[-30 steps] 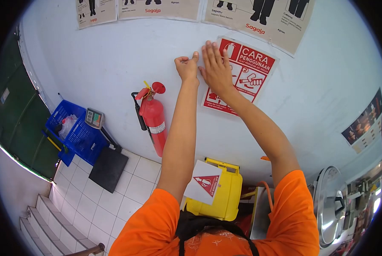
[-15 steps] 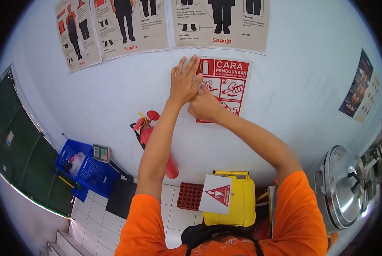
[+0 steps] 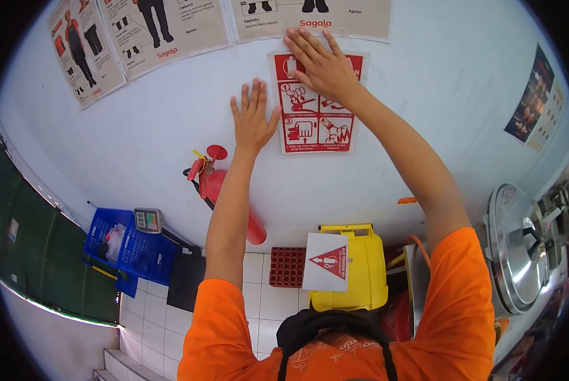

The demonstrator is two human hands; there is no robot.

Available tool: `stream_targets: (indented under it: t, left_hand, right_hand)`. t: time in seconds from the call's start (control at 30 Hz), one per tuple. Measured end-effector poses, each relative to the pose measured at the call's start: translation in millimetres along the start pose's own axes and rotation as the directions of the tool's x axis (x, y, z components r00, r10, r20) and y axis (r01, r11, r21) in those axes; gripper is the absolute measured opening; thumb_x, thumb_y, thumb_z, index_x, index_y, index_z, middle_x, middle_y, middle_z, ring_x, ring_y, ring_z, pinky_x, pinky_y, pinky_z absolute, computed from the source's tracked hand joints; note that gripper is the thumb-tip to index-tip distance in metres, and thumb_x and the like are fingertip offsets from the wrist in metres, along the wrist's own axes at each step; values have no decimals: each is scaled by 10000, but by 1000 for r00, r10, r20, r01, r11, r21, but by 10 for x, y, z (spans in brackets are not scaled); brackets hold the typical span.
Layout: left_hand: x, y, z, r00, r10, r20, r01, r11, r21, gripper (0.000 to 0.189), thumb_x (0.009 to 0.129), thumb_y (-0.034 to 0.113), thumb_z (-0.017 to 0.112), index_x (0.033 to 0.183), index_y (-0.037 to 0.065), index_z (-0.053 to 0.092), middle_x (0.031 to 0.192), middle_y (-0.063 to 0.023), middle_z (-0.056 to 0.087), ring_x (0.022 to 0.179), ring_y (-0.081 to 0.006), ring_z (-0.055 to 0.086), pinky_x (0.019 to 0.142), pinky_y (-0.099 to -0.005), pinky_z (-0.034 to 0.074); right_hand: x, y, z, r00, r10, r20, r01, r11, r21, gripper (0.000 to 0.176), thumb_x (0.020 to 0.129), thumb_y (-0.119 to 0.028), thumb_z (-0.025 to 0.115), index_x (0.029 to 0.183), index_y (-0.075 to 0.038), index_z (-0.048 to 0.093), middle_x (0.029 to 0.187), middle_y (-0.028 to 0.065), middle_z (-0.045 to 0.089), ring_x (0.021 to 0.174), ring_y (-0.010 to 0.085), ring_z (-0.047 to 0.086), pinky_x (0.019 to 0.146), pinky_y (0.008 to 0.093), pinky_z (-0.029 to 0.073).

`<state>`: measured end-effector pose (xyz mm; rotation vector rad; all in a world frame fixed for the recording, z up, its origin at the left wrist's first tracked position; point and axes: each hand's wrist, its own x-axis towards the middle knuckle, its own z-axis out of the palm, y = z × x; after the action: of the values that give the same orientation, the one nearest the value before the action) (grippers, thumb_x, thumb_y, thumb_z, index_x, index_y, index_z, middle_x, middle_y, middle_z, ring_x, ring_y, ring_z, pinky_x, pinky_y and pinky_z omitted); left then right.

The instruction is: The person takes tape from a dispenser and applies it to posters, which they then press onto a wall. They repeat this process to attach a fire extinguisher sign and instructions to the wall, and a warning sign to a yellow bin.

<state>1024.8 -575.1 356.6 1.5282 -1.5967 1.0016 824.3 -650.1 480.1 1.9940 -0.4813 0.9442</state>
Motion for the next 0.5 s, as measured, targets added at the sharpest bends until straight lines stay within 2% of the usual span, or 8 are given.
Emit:
stream_targets:
  t: [0.17, 0.2, 0.3, 0.37, 0.4, 0.43, 0.47, 0.5]
  left_hand:
    - [-670, -55, 78, 977, -187, 101, 188, 982, 2, 750, 962, 470, 482, 1529, 56, 220, 1594, -139, 209, 1471, -359, 157, 1138, -610, 119]
    - [-753, 18, 67, 978, -181, 102, 183, 983, -11, 750, 962, 470, 482, 1529, 56, 220, 1594, -139, 209, 1471, -359, 157, 1138, -610, 119]
    - [-1196, 291, 34, 905, -392, 166, 410, 907, -92, 720, 959, 405, 516, 1517, 46, 239, 1581, -169, 222, 1451, -392, 186, 1137, -588, 158]
    - [-1802, 545, 26, 909, -390, 149, 417, 841, -345, 617, 951, 233, 559, 1468, 1, 316, 1515, -232, 319, 1383, -426, 310, 1118, -505, 263]
    - [-2183, 729, -24, 881, -411, 236, 474, 758, -448, 527, 958, 158, 535, 1423, -31, 374, 1431, -261, 414, 1307, -424, 414, 1072, -434, 351]
    - [-2630, 926, 0, 852, -445, 276, 524, 725, -446, 389, 958, 137, 535, 1315, -15, 519, 1112, -235, 643, 979, -322, 650, 860, -408, 500]
    - [-3103, 1060, -59, 705, -398, 588, 674, 634, -379, 239, 958, 130, 543, 1127, -12, 634, 763, -156, 666, 633, -217, 652, 605, -345, 505]
    - [-3319, 1378, -426, 429, -361, 828, 894, 303, -331, 175, 961, 149, 560, 980, 5, 658, 606, -97, 594, 496, -140, 575, 510, -308, 455]
  right_hand:
    - [31, -127, -93, 988, 147, -50, -131, 962, 241, 496, 994, -327, 419, 1426, -81, 430, 1538, 92, 338, 1445, 274, 263, 1162, 510, 223]
    - [-42, -160, -155, 962, 210, -175, -143, 932, 333, 386, 968, -225, 475, 1303, -40, 531, 1437, 168, 442, 1346, 362, 393, 1103, 502, 325]
    - [-695, -515, -493, 815, 532, -229, -305, 731, 611, 267, 879, -13, 558, 1144, 4, 580, 1179, 201, 580, 1068, 385, 556, 910, 454, 458]
    - [-1567, -1089, -722, 718, 688, 110, -532, 439, 724, 219, 931, -42, 526, 1138, 6, 582, 985, 236, 589, 945, 442, 572, 814, 478, 478]
    - [-2130, -1374, -886, 693, 626, 358, -633, 291, 717, 234, 951, -57, 514, 1168, 13, 569, 990, 251, 604, 890, 458, 576, 780, 480, 486]
    - [-2630, -1626, -1150, 593, 536, 600, -771, 165, 615, 231, 958, -73, 519, 1159, 24, 577, 1012, 244, 632, 890, 444, 599, 770, 447, 497]
    - [-3150, -1772, -1422, 558, 411, 721, -825, 188, 532, 209, 958, -102, 548, 1104, 36, 608, 983, 230, 654, 883, 400, 635, 779, 397, 509]
    - [-3565, -1938, -1710, 255, 488, 835, -933, -103, 345, 192, 950, -120, 584, 1040, 43, 632, 875, 212, 655, 837, 276, 676, 771, 351, 513]
